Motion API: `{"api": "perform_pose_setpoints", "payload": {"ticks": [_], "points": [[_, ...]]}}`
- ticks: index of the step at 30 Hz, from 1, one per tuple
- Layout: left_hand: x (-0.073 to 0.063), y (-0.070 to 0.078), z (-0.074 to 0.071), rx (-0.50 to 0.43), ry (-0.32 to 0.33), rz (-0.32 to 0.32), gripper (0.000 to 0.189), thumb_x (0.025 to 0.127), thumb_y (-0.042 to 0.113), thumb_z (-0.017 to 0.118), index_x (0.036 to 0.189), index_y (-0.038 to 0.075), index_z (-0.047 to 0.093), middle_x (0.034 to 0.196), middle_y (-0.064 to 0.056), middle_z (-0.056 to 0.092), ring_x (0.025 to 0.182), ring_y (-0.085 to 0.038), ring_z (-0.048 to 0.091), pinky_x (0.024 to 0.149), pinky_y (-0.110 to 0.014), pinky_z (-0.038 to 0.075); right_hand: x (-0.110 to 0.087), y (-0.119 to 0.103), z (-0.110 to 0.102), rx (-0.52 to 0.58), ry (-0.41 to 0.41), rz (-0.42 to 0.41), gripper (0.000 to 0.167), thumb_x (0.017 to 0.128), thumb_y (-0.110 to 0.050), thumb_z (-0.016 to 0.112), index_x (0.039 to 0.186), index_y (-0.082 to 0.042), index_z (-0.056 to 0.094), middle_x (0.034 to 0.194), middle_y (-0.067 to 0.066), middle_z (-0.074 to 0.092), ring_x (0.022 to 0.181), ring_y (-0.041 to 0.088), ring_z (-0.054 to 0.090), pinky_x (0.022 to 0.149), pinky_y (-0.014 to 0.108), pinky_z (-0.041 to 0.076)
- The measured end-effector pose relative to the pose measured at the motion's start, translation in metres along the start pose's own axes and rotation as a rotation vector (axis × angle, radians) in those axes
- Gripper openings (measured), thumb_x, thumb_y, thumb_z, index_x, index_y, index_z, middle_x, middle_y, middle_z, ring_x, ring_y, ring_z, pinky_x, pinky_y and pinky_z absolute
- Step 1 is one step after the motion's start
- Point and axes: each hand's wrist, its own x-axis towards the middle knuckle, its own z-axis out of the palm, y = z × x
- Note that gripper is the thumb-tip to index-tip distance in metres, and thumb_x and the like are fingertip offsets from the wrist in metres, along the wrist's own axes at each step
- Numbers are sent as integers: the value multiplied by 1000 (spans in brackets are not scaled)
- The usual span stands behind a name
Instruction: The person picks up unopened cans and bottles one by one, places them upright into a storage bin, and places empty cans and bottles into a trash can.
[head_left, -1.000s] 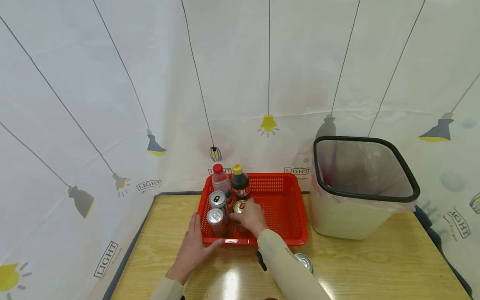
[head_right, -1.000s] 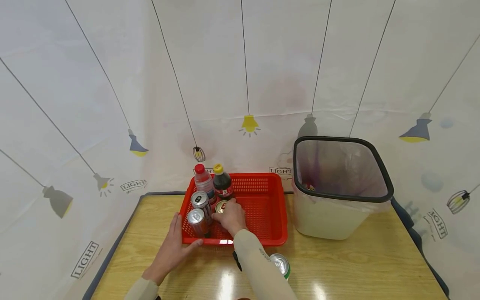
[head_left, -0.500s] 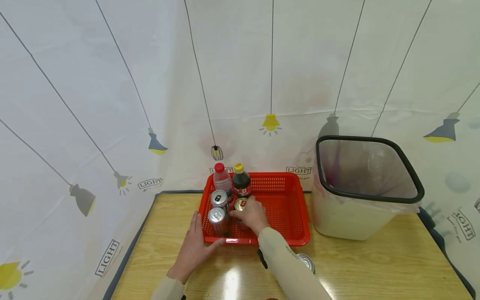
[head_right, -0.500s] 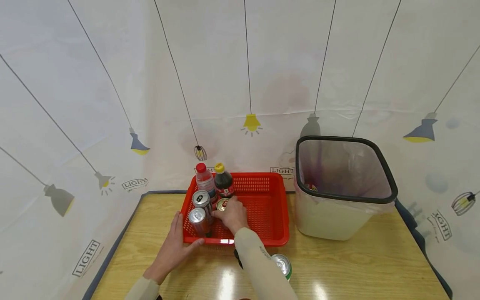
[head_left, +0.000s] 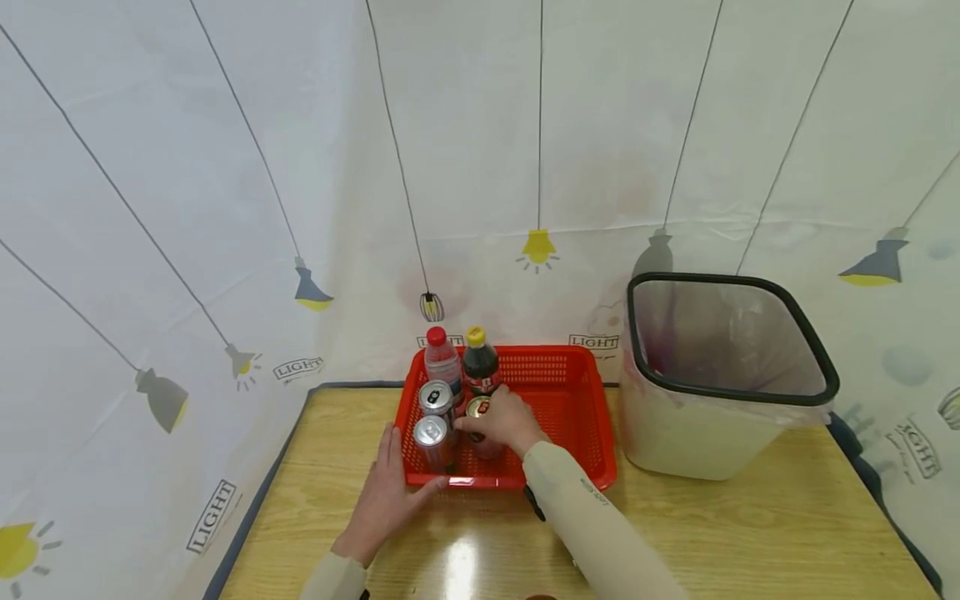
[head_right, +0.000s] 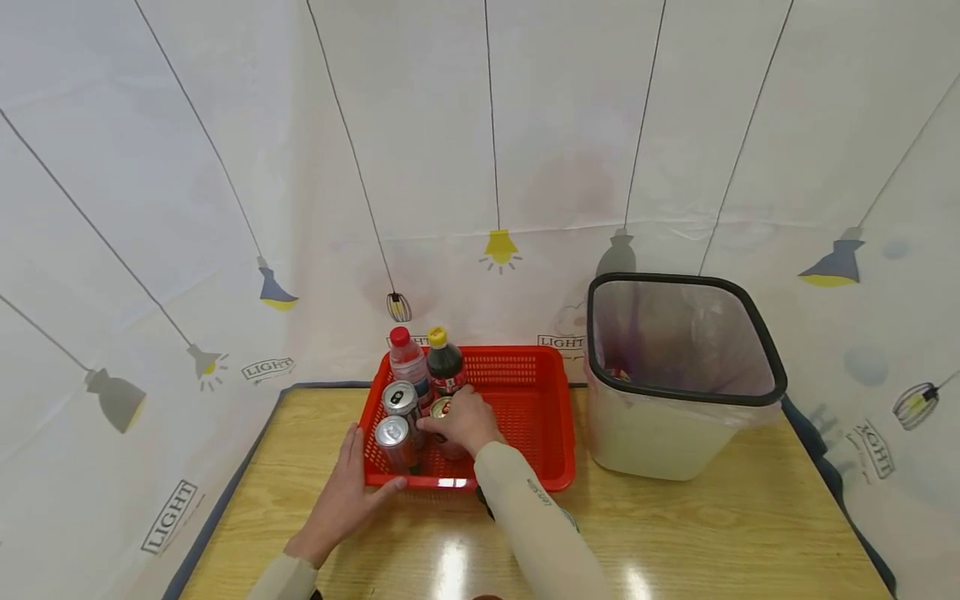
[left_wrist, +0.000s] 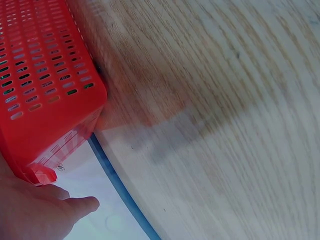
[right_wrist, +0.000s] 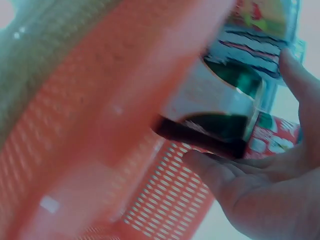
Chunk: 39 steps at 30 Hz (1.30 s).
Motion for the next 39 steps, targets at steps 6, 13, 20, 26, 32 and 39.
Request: {"api": "perform_pose_setpoints", "payload": {"ticks": [6, 13, 20, 26, 32, 39], "points": [[0, -3, 0, -10, 1, -12, 123, 87, 63, 75, 163, -5, 7, 170, -25, 5, 150, -51, 24, 119, -61, 30, -9, -13, -21, -50, -72, -12, 84, 83, -55, 83, 133, 5, 52, 108, 15, 67, 96, 30, 67, 95, 52, 56], [-2, -6, -1, -9, 4, -10, 123, 87, 65, 74, 163, -5, 7, 170, -26, 6, 147, -54, 28, 117, -64, 32, -22, -25, -52, -63, -160, -156, 64, 91, -52, 77, 132, -5, 61, 103, 7, 71, 85, 23, 65, 85, 47, 57], [-3, -6, 0, -10, 14, 4, 122, 87, 62, 75, 163, -6, 8, 170, -26, 7, 147, -54, 28, 117, -63, 32, -39, -23, -72, -80, -129, -248, 56, 93, -58, 72, 130, -16, 65, 106, -2, 72, 91, 18, 67, 89, 48, 58], [-4, -5, 1, 18, 30, 19, 123, 86, 66, 74, 162, -7, 10, 169, -28, 9, 146, -54, 30, 117, -64, 32, -66, -13, -88, -186, -17, -181, 92, 91, -71, 62, 154, -5, 46, 154, 15, 51, 143, 36, 46, 111, 61, 42], [-3, -3, 2, 80, 34, 33, 125, 86, 73, 69, 162, -8, 10, 168, -28, 10, 148, -52, 28, 118, -70, 22, -88, 7, -100, -162, 43, -222, 91, 96, -69, 56, 159, -6, 39, 168, 12, 30, 157, 38, 18, 121, 63, 24], [-1, 1, 2, 80, 48, 48, 123, 86, 69, 71, 161, -9, 12, 168, -30, 12, 147, -53, 29, 117, -72, 21, -106, 27, -104, -109, 62, -233, 90, 96, -71, 54, 160, -9, 39, 169, 9, 28, 157, 39, 16, 120, 67, 22]]}}
